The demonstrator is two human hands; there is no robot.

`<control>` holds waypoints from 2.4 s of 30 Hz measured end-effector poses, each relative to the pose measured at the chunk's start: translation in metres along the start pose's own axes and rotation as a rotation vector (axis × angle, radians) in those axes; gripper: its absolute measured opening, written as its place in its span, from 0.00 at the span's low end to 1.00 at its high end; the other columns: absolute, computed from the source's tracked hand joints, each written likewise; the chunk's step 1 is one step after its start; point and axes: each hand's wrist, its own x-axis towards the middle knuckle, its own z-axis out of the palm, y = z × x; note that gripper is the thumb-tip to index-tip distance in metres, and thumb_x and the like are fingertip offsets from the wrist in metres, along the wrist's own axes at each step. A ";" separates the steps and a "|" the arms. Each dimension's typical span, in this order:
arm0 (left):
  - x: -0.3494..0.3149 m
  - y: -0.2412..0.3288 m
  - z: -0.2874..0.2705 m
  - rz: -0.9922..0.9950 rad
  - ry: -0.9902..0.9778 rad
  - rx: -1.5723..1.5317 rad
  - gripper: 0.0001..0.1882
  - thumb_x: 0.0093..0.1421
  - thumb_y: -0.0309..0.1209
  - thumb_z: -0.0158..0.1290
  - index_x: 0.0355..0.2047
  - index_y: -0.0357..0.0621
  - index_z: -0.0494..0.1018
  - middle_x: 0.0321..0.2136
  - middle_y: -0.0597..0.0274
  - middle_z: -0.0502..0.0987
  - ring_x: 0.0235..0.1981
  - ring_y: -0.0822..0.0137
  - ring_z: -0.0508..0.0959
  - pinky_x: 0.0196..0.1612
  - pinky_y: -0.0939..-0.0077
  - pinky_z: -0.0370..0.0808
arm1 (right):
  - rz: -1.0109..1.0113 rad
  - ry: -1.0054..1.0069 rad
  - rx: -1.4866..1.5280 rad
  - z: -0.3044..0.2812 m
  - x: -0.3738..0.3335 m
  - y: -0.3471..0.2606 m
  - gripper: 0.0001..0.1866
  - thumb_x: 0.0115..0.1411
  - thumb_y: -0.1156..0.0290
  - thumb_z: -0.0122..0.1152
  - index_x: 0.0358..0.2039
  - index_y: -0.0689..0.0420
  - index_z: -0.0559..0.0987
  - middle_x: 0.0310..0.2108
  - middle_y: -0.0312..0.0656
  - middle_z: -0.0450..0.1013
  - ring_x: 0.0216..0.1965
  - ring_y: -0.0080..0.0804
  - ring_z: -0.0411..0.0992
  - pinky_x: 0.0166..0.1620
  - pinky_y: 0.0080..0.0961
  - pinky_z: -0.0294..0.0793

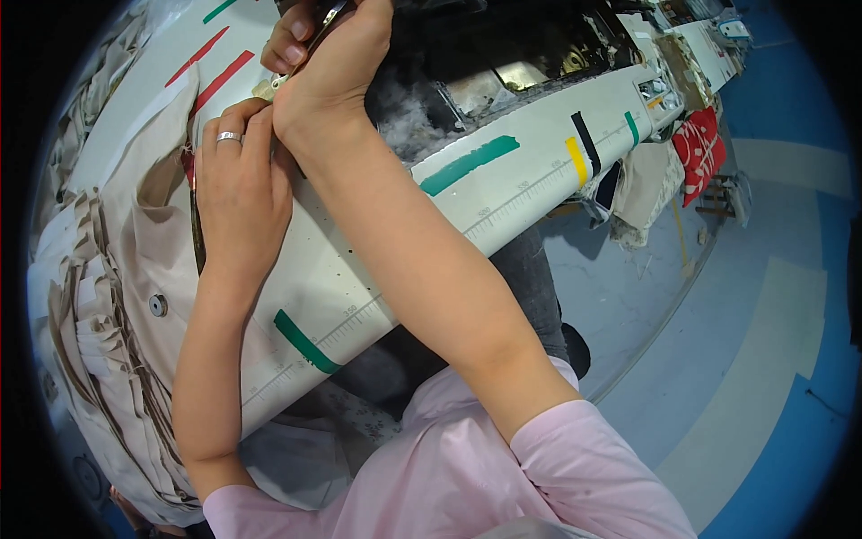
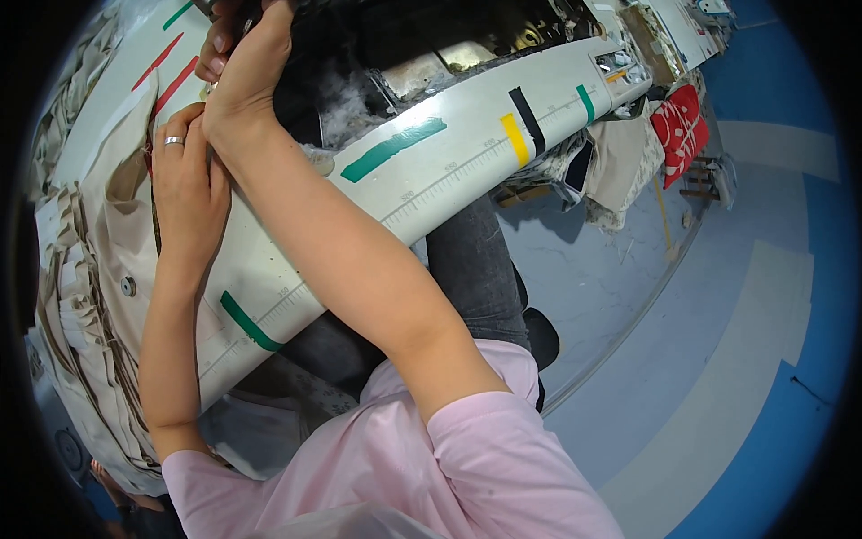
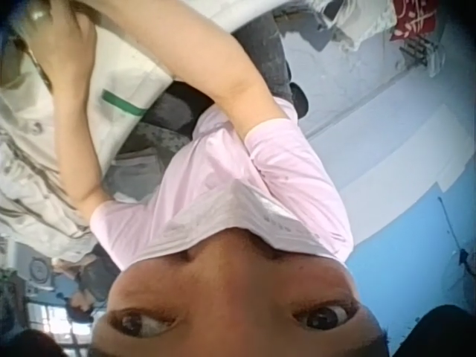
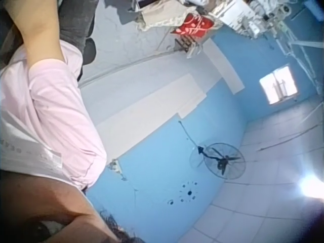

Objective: Maintaining the internal components of an industrial sewing machine by cleaning it with a brush and adjusting parts with a tool.

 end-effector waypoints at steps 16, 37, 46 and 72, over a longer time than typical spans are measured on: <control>0.000 0.002 0.000 -0.025 0.004 -0.007 0.16 0.59 0.24 0.56 0.49 0.38 0.74 0.46 0.56 0.75 0.47 0.51 0.73 0.49 0.58 0.71 | 0.010 -0.014 0.002 -0.004 0.007 -0.002 0.20 0.68 0.54 0.41 0.27 0.54 0.72 0.16 0.31 0.58 0.16 0.22 0.53 0.20 0.21 0.53; -0.001 0.001 0.001 -0.021 -0.011 -0.005 0.16 0.60 0.24 0.55 0.49 0.37 0.73 0.47 0.55 0.75 0.48 0.51 0.73 0.49 0.59 0.70 | -0.036 -0.031 0.090 -0.003 0.014 0.003 0.18 0.66 0.57 0.41 0.29 0.55 0.75 0.16 0.32 0.60 0.16 0.24 0.54 0.23 0.24 0.53; -0.003 0.000 0.001 -0.025 -0.017 0.008 0.17 0.60 0.24 0.54 0.50 0.38 0.74 0.48 0.57 0.74 0.49 0.53 0.72 0.49 0.60 0.70 | -0.040 0.003 0.036 -0.001 0.013 0.002 0.16 0.68 0.59 0.43 0.29 0.54 0.73 0.16 0.31 0.60 0.16 0.22 0.53 0.23 0.23 0.52; -0.012 0.000 0.011 0.091 0.150 0.222 0.14 0.53 0.28 0.53 0.40 0.38 0.77 0.42 0.56 0.77 0.45 0.58 0.76 0.44 0.64 0.71 | 0.063 -0.055 -0.664 -0.023 -0.048 -0.025 0.21 0.73 0.55 0.47 0.40 0.64 0.75 0.20 0.34 0.60 0.20 0.22 0.54 0.26 0.23 0.55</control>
